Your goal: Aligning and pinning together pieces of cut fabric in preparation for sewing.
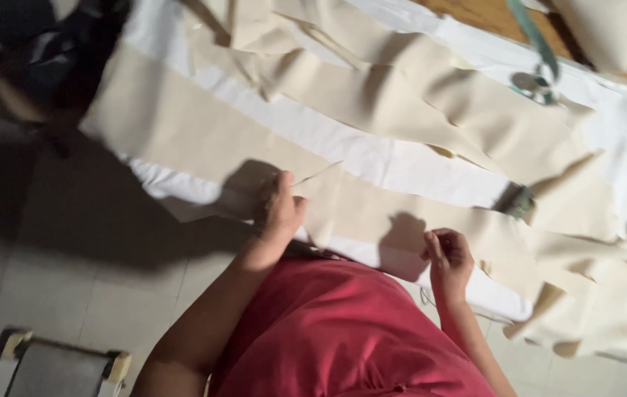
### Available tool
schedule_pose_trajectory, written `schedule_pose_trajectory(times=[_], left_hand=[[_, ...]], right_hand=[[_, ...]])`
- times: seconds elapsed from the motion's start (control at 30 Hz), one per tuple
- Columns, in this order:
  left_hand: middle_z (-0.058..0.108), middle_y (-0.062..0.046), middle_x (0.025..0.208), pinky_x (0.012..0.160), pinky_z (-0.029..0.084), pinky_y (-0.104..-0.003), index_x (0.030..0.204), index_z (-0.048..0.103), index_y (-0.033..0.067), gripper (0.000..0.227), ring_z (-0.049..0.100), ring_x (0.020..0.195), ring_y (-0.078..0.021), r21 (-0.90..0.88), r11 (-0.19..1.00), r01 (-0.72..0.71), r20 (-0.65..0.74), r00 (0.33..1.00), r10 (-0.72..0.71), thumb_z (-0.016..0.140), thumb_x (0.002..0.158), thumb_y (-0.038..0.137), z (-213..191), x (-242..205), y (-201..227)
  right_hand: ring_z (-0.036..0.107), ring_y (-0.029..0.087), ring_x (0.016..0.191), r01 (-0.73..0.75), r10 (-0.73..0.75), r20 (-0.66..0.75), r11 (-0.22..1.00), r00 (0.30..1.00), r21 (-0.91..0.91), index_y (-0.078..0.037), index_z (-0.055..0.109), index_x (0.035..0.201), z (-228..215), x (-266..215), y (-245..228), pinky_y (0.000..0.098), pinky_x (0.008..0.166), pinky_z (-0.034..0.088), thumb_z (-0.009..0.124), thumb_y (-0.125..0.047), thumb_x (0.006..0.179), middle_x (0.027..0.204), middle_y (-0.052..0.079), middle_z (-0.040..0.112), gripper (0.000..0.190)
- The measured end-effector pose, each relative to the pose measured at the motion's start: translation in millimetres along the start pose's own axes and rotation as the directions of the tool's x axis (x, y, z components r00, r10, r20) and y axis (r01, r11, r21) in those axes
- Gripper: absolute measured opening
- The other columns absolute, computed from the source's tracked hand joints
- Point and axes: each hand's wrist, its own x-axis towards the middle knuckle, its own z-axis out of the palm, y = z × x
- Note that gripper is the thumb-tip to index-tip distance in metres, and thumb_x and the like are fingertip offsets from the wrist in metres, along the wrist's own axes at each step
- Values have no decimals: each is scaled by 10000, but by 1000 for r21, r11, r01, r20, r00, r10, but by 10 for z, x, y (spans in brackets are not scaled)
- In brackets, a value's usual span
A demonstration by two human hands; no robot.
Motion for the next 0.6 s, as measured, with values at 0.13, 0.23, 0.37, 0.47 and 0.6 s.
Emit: schedule_pose_trajectory(times=[0.13,0.23,0.37,0.47,0.6], left_hand=[[618,-218,850,755,443,-512,983,489,55,322,563,896,-408,-107,987,118,175,980,-98,638,717,159,208,111,-78],[642,-71,785,647,464,-471,905,575,147,303,599,828,-291,155,986,56,257,962,-95,654,681,334,324,144,-206],[627,-49,773,670,466,-440,850,632,186,295,583,834,-270,242,970,35,278,955,-104,606,679,426,324,150,-234],[606,-64,750,675,473,-407,810,662,169,272,577,800,-275,148,989,24,186,981,-52,655,638,380,236,121,-177],[617,-105,667,619,467,-407,738,656,121,235,604,731,-340,-135,952,274,227,944,-239,666,632,330,178,121,-134]], right_hand=[[528,163,511,41,-75,-236,989,969,-143,15,564,926,-610,115,140,248,513,436,655,-58,885,613,110,545,124],[541,138,492,-7,-113,-440,965,891,-262,-25,592,933,-865,311,107,231,473,432,628,-69,929,613,83,569,57],[593,191,549,43,-173,-528,967,832,-249,31,615,944,-1006,655,279,256,459,505,673,-7,845,765,173,620,121],[599,186,578,37,-187,-511,956,839,-289,21,635,955,-1033,910,400,245,443,503,692,-20,823,806,158,611,150],[602,208,603,-11,-236,-467,885,852,-466,-63,700,881,-1129,1209,766,285,445,497,750,-84,784,744,118,586,111]])
